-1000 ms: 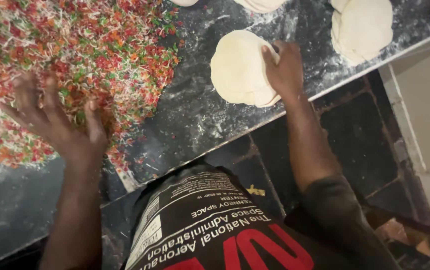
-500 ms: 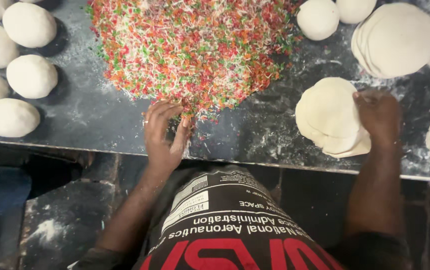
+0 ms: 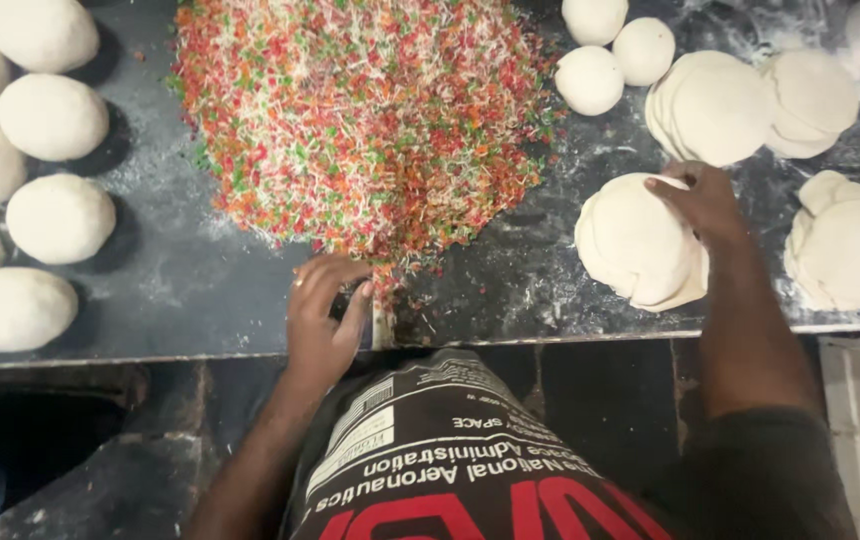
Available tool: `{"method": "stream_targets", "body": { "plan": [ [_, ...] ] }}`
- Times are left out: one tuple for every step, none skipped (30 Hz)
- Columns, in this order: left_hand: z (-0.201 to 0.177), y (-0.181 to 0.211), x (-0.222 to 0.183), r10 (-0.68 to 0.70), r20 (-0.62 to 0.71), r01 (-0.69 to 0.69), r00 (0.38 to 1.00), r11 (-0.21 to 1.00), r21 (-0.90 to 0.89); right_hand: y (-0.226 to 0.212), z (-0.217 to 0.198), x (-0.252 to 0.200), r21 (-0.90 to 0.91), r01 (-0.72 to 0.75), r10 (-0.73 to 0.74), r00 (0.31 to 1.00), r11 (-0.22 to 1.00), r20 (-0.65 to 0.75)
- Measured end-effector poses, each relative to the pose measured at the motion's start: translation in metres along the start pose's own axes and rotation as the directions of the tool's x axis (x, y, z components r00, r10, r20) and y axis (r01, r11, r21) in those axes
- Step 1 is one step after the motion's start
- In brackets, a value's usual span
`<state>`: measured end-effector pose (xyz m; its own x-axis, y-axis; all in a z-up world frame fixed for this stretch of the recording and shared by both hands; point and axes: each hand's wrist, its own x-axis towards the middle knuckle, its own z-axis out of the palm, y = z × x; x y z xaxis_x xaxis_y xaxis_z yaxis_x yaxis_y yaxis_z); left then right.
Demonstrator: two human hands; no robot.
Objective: The person prepares pastries by hand by mixing colorful fillings, flattening dough balls into circles, and folding the dough over the filling to create stuffed buns on a dark counter.
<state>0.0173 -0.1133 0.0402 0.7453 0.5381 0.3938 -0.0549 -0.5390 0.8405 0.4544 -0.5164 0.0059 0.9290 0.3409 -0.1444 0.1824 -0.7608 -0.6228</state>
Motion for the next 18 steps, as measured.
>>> {"method": "stream_targets", "body": {
  "plan": [
    [-0.007,-0.003,-0.002,-0.001,-0.003,0.001,1.000,1.000,0.004,-0.004,-0.001,-0.001,0.029,-0.026,0.026,0.999,0.999,-0.023],
    [-0.013,-0.007,-0.005,-0.006,-0.011,0.006,1.000,1.000,0.013,-0.011,0.000,-0.001,0.042,0.130,-0.129,0.991,0.991,-0.027],
    [-0.018,-0.012,-0.007,-0.019,-0.021,0.019,1.000,1.000,-0.001,-0.019,-0.002,-0.005,0.054,0.282,-0.280,0.959,0.958,-0.029],
    [-0.024,-0.018,-0.009,-0.033,-0.036,0.033,0.999,0.999,-0.010,-0.031,-0.001,-0.008,0.070,0.430,-0.429,0.903,0.900,-0.028],
    [-0.030,-0.024,-0.011,-0.048,-0.050,0.047,0.998,0.999,-0.019,-0.046,-0.002,-0.012,-0.091,0.327,-0.332,0.942,0.940,-0.044],
    [-0.036,-0.029,-0.017,-0.086,-0.027,0.084,0.996,0.995,-0.051,-0.061,-0.004,-0.024,-0.248,0.204,-0.228,0.971,0.947,-0.071],
    [-0.042,-0.034,-0.022,-0.122,-0.002,0.122,0.992,0.989,-0.082,-0.080,-0.006,-0.037,-0.394,0.073,-0.128,0.985,0.916,-0.115],
    [-0.047,-0.040,-0.023,-0.149,0.011,0.150,0.989,0.983,-0.109,-0.106,-0.005,-0.047,-0.326,0.132,-0.176,0.979,0.936,-0.107],
    [-0.049,-0.045,-0.020,-0.176,0.074,0.186,0.982,0.969,-0.163,-0.135,-0.002,-0.061,-0.254,0.191,-0.223,0.969,0.948,-0.103],
    [-0.049,-0.050,-0.017,-0.206,0.144,0.234,0.968,0.948,-0.214,-0.164,0.003,-0.076,-0.182,0.242,-0.262,0.960,0.953,-0.095],
    [-0.047,-0.053,-0.015,-0.230,0.215,0.283,0.949,0.923,-0.262,-0.194,0.012,-0.089,-0.092,0.319,-0.327,0.940,0.943,-0.096],
    [-0.042,-0.055,-0.015,-0.217,0.302,0.337,0.928,0.834,-0.436,-0.219,0.025,-0.109,-0.002,0.375,-0.374,0.922,0.927,-0.101],
    [-0.034,-0.057,-0.013,-0.188,0.381,0.394,0.905,0.708,-0.587,-0.242,0.045,-0.129,0.089,0.427,-0.418,0.902,0.900,-0.110],
    [-0.026,-0.061,-0.004,-0.136,0.445,0.440,0.885,0.555,-0.706,-0.265,0.070,-0.145,0.230,0.474,-0.475,0.878,0.850,-0.054],
    [-0.018,-0.066,0.007,-0.162,0.472,0.493,0.867,0.415,-0.765,-0.285,0.095,-0.160,0.370,0.500,-0.535,0.845,0.783,-0.008],
    [-0.011,-0.071,0.017,-0.185,0.502,0.534,0.845,0.261,-0.804,-0.301,0.130,-0.176,0.301,0.559,-0.582,0.813,0.772,-0.018],
    [-0.008,-0.075,0.020,-0.203,0.533,0.559,0.821,0.101,-0.823,-0.312,0.149,-0.190,0.081,0.566,-0.570,0.799,0.820,0.189],
    [-0.016,-0.081,0.023,-0.218,0.476,0.479,0.852,-0.046,-0.877,-0.323,0.182,-0.201,0.199,0.658,-0.686,0.708,0.727,0.168]
  ]
}}
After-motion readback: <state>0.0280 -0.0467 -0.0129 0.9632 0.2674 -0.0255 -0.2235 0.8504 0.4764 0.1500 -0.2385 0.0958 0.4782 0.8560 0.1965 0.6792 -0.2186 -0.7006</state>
